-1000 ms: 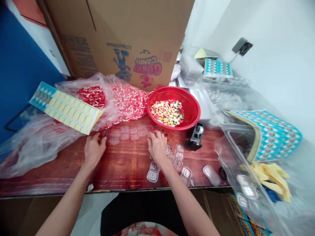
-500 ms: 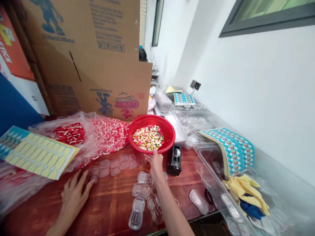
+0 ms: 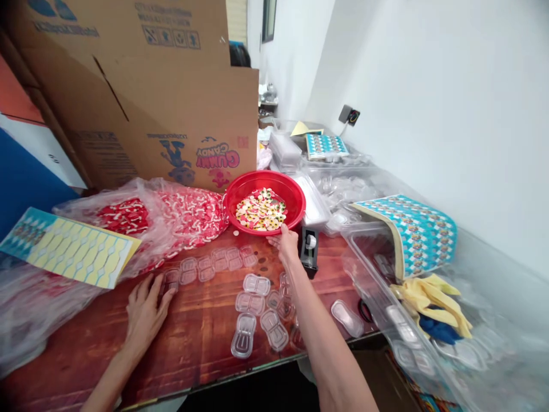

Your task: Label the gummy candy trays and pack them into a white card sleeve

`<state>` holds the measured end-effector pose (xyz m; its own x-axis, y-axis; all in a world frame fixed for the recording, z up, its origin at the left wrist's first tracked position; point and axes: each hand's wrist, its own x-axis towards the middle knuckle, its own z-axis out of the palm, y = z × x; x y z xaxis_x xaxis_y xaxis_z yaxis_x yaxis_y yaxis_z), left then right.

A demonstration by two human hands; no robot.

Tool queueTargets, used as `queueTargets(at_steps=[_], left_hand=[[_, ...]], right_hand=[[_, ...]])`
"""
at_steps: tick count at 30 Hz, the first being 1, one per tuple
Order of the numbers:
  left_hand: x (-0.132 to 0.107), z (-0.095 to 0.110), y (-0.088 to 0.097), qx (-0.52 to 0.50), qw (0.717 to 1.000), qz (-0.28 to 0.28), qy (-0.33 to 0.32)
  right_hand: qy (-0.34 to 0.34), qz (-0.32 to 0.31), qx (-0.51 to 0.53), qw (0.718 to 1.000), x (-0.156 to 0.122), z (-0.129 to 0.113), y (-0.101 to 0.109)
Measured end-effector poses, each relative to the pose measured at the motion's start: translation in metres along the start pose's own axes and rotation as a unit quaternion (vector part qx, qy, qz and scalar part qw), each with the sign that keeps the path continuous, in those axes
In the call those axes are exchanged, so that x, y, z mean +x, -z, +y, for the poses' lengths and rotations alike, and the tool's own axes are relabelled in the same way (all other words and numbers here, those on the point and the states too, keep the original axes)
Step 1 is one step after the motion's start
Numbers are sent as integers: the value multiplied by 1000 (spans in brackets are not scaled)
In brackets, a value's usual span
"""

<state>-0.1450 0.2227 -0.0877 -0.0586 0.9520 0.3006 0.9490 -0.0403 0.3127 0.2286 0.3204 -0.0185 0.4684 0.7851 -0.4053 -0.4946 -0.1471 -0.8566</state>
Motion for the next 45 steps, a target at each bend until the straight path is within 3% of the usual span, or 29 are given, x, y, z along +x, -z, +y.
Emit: queueTargets(at_steps=[7, 9, 11, 13, 14, 19, 23, 27, 34, 36, 39, 41, 42, 43, 45], left_hand=[[-2, -3, -3, -14, 1000, 18, -12], [-2, -3, -3, -18, 999, 25, -13], [-3, -3, -3, -13, 1000, 25, -10], [-4, -2, -2, -10, 1000, 21, -5], [-4, -1, -1, -11, 1000, 21, -2], [-4, 0, 0, -23, 999, 33, 3], [-3, -2, -2, -31, 998, 44, -14], [-2, -4, -3, -36, 998, 53, -9], [-3, -7, -7, -48, 997, 52, -2], [-4, -7, -7, -51, 998, 47, 0], [-4, -7, -7, -51, 998, 44, 4], [-4, -6, -6, -49, 998, 44, 5], [-4, -5, -6, -48, 998, 45, 6], [-5, -3, -4, -47, 998, 45, 4], [-6, 2, 0, -38, 999, 38, -5]], right_hand=[[0, -48, 7, 999, -13, 12, 5], [56, -85, -77, 992, -18, 20, 7], [162, -142, -262, 941, -23, 29, 8], [247, -194, -421, 851, -29, 38, 4], [270, -216, -467, 814, -32, 42, 0], [318, -263, -590, 694, -37, 60, -43], [317, -229, -683, 617, -24, 65, -79], [315, -208, -730, 569, -17, 63, -93], [407, -241, -698, 538, -52, 46, -89], [446, -223, -667, 554, -50, 27, -86], [489, -70, -597, 632, -35, -4, -80], [478, 15, -582, 657, -29, -14, -74], [482, 21, -579, 657, -30, -13, -70], [492, -5, -580, 649, -34, -9, -66], [515, -128, -591, 608, -48, 8, -55]])
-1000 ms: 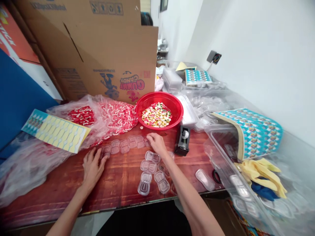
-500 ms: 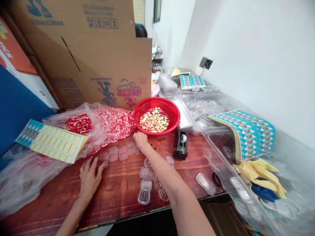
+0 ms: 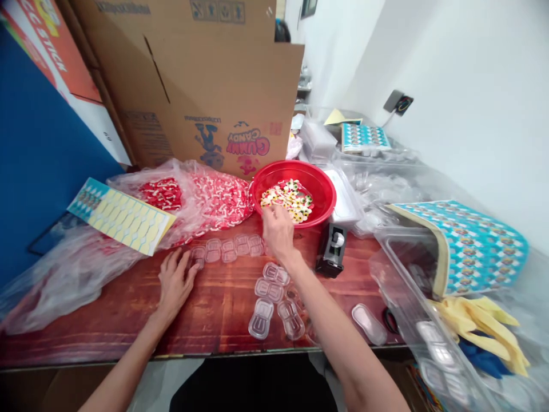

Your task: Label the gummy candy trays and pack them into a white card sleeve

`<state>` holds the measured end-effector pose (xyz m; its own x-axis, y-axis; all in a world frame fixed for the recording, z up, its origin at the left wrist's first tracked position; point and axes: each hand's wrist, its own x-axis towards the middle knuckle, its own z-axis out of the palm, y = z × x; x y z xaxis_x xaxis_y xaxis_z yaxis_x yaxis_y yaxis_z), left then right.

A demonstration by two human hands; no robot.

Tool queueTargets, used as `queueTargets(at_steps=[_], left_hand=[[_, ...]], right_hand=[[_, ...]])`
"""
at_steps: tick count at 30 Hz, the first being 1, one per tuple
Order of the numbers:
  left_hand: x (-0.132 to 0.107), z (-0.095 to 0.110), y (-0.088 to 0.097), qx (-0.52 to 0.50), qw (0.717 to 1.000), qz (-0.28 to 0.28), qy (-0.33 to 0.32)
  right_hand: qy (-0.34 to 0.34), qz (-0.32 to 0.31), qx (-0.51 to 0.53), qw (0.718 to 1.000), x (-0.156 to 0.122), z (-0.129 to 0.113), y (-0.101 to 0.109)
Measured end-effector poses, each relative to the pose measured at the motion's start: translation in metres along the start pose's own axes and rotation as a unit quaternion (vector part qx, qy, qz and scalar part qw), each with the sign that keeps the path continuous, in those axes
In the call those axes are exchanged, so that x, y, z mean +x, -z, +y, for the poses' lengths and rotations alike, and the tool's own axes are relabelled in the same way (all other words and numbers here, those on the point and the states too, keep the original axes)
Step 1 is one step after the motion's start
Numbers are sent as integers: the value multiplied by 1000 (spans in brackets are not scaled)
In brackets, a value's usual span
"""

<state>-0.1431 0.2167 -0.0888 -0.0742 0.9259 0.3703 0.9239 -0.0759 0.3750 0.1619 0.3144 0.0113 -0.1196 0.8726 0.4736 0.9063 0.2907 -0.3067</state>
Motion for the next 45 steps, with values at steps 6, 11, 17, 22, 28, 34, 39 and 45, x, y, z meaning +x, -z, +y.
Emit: queueTargets(at_steps=[6, 11, 17, 22, 28, 34, 39, 45], left_hand=[[-5, 23, 10, 54, 990, -105, -73], [-3, 30, 10, 71, 976, -181, -96], [3, 36, 10, 90, 963, -235, -99], [8, 45, 7, 85, 960, -246, -99], [3, 36, 10, 81, 967, -224, -88], [0, 27, 7, 68, 968, -213, -117], [0, 23, 11, 45, 972, -196, -120], [-12, 66, 10, -120, 979, -116, -118]], right_hand=[[127, -239, -3, 963, -63, -15, -23], [152, -295, 3, 943, -73, -8, -36], [148, -336, -40, 929, -78, -6, -36], [134, -336, -46, 931, -81, -3, -31], [131, -290, -29, 948, -86, -17, -24], [-65, -218, -58, 972, -101, -1, 11], [-173, -232, -77, 954, -125, 28, 39], [-214, -239, 13, 947, -130, 22, 34]])
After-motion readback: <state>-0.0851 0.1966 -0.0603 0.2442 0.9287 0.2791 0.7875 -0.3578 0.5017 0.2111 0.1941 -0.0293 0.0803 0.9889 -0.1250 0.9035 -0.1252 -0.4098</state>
